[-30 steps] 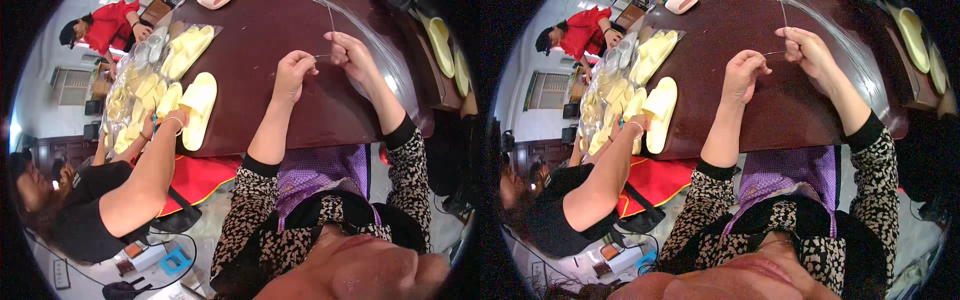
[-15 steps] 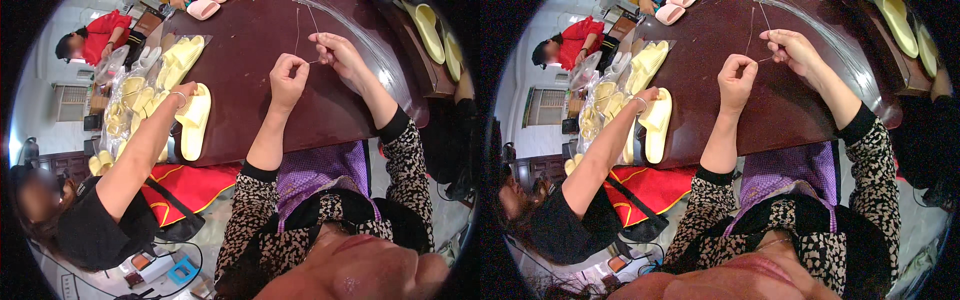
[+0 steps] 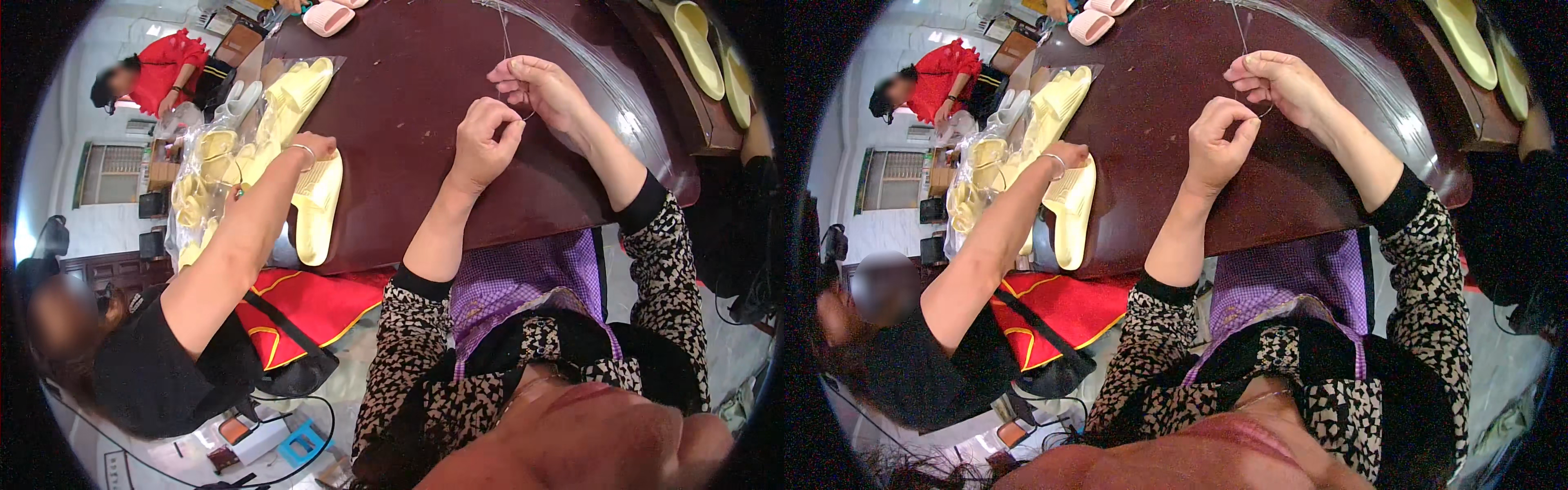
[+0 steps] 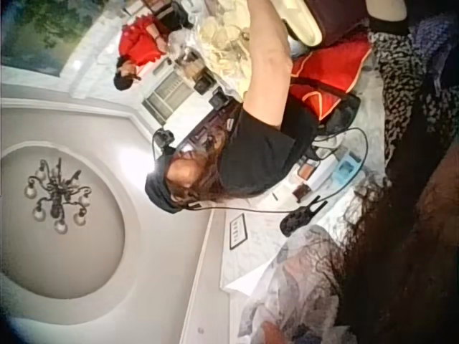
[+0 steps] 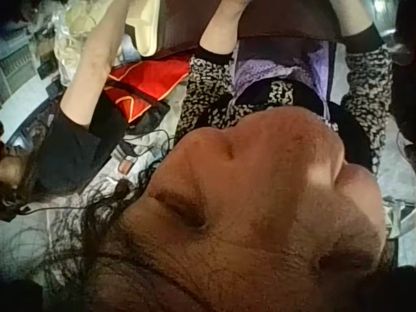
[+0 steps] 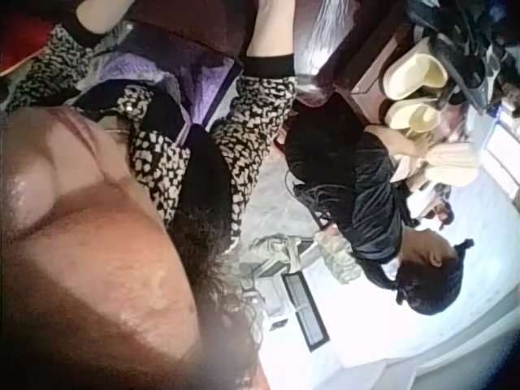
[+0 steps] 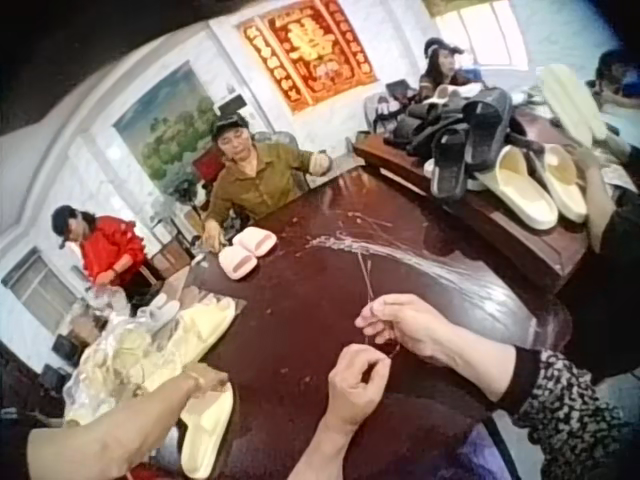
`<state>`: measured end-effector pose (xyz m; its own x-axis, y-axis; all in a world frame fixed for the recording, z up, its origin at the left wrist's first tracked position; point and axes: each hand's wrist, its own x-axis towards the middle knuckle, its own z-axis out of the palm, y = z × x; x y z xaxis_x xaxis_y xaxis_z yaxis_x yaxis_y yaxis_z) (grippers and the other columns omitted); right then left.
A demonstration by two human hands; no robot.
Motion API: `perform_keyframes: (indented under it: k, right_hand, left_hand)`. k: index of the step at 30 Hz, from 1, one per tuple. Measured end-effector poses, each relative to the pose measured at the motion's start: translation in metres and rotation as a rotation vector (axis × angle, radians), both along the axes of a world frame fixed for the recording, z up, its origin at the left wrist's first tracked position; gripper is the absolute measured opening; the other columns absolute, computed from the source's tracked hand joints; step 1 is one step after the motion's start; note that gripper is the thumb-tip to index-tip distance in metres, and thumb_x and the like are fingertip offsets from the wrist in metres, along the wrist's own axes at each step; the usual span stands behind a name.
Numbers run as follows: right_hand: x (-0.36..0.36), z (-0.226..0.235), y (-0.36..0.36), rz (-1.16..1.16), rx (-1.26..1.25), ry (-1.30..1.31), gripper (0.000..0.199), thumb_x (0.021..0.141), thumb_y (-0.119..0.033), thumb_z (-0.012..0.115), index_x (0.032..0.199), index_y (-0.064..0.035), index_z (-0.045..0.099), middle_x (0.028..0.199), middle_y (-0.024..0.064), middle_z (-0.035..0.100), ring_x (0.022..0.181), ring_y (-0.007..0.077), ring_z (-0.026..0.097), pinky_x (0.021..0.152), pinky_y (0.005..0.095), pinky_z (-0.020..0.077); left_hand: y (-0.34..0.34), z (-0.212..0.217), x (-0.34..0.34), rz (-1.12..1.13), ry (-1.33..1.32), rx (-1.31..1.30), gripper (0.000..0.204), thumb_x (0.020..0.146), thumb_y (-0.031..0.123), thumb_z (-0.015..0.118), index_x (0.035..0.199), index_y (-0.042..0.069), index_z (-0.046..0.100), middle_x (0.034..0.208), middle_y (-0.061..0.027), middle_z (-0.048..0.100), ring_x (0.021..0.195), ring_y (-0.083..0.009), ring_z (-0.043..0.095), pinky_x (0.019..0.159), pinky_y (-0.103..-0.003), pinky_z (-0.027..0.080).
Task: The person fastens pairs of slippers together by threading plastic ties through the slippers and tying them by hand.
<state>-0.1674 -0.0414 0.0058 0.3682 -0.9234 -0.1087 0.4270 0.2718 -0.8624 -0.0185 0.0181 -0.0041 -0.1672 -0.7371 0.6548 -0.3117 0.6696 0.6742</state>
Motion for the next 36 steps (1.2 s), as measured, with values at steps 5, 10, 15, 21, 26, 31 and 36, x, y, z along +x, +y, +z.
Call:
perform_keyframes:
  k: [5, 10, 15, 21, 26, 31, 36]
  right_hand:
    - [-0.006, -0.007, -0.005, -0.005, -0.038, -0.016, 0.020, 0.093, -0.017, 0.050, 0.097, -0.0016, 0.062, 0.090, 0.0057, 0.064, 0.078, 0.0109, 0.059, 0.069, 0.0245, 0.0479]
    - [-0.007, -0.009, -0.007, -0.058, -0.060, -0.011, 0.019, 0.093, -0.017, 0.050, 0.096, -0.0016, 0.062, 0.086, 0.0048, 0.064, 0.074, 0.0097, 0.058, 0.068, 0.0234, 0.0476]
    - [-0.003, -0.003, -0.003, -0.022, -0.065, 0.018, 0.019, 0.093, -0.017, 0.051, 0.093, -0.0028, 0.063, 0.083, 0.0033, 0.063, 0.072, 0.0085, 0.056, 0.067, 0.0231, 0.0467]
    - [0.000, 0.001, 0.002, -0.011, -0.142, 0.080, 0.017, 0.092, -0.016, 0.051, 0.091, -0.0038, 0.063, 0.081, 0.0014, 0.062, 0.072, 0.0075, 0.053, 0.067, 0.0223, 0.0446]
    - [0.001, 0.000, 0.005, 0.004, -0.236, 0.154, 0.014, 0.091, -0.016, 0.053, 0.090, -0.0050, 0.062, 0.081, -0.0005, 0.060, 0.071, 0.0067, 0.049, 0.067, 0.0215, 0.0430]
    - [0.006, 0.009, 0.010, -0.019, -0.261, 0.257, 0.014, 0.091, -0.014, 0.053, 0.092, -0.0034, 0.062, 0.084, 0.0010, 0.060, 0.074, 0.0078, 0.050, 0.068, 0.0230, 0.0439]
    - [0.014, 0.010, 0.015, 0.060, -0.254, 0.276, 0.014, 0.090, -0.012, 0.053, 0.093, -0.0018, 0.061, 0.087, 0.0026, 0.060, 0.078, 0.0093, 0.052, 0.070, 0.0239, 0.0446]
  left_hand:
    - [0.000, -0.002, -0.001, -0.003, 0.003, 0.038, 0.009, 0.069, -0.001, 0.064, 0.074, 0.003, 0.057, 0.071, -0.0086, 0.056, 0.067, -0.0224, 0.055, 0.060, -0.031, 0.045]
    - [0.000, -0.001, 0.002, 0.002, 0.023, 0.125, 0.005, 0.077, 0.000, 0.062, 0.082, 0.002, 0.061, 0.081, -0.0041, 0.061, 0.072, -0.0131, 0.058, 0.065, -0.026, 0.046]
    - [-0.002, 0.002, 0.006, -0.035, 0.410, 0.364, 0.006, 0.082, 0.004, 0.061, 0.088, 0.001, 0.061, 0.082, -0.0023, 0.061, 0.070, -0.0095, 0.057, 0.063, -0.023, 0.047]
    - [-0.006, 0.003, 0.009, -0.088, 0.719, 0.662, 0.011, 0.085, 0.009, 0.062, 0.091, 0.000, 0.061, 0.080, -0.0041, 0.061, 0.063, -0.0071, 0.056, 0.057, -0.020, 0.047]
    - [-0.009, 0.000, 0.010, -0.143, 0.618, 0.824, 0.014, 0.086, 0.012, 0.062, 0.092, 0.000, 0.061, 0.080, -0.0064, 0.062, 0.060, -0.0085, 0.057, 0.054, -0.021, 0.047]
    - [-0.008, 0.001, 0.010, -0.183, 0.527, 0.845, 0.015, 0.086, 0.013, 0.062, 0.089, -0.001, 0.062, 0.075, -0.0061, 0.062, 0.056, -0.0078, 0.054, 0.049, -0.020, 0.044]
    - [-0.005, 0.006, 0.016, -0.228, 0.573, 0.877, 0.013, 0.084, 0.010, 0.063, 0.084, -0.003, 0.062, 0.070, -0.0050, 0.060, 0.052, -0.0077, 0.052, 0.046, -0.020, 0.042]
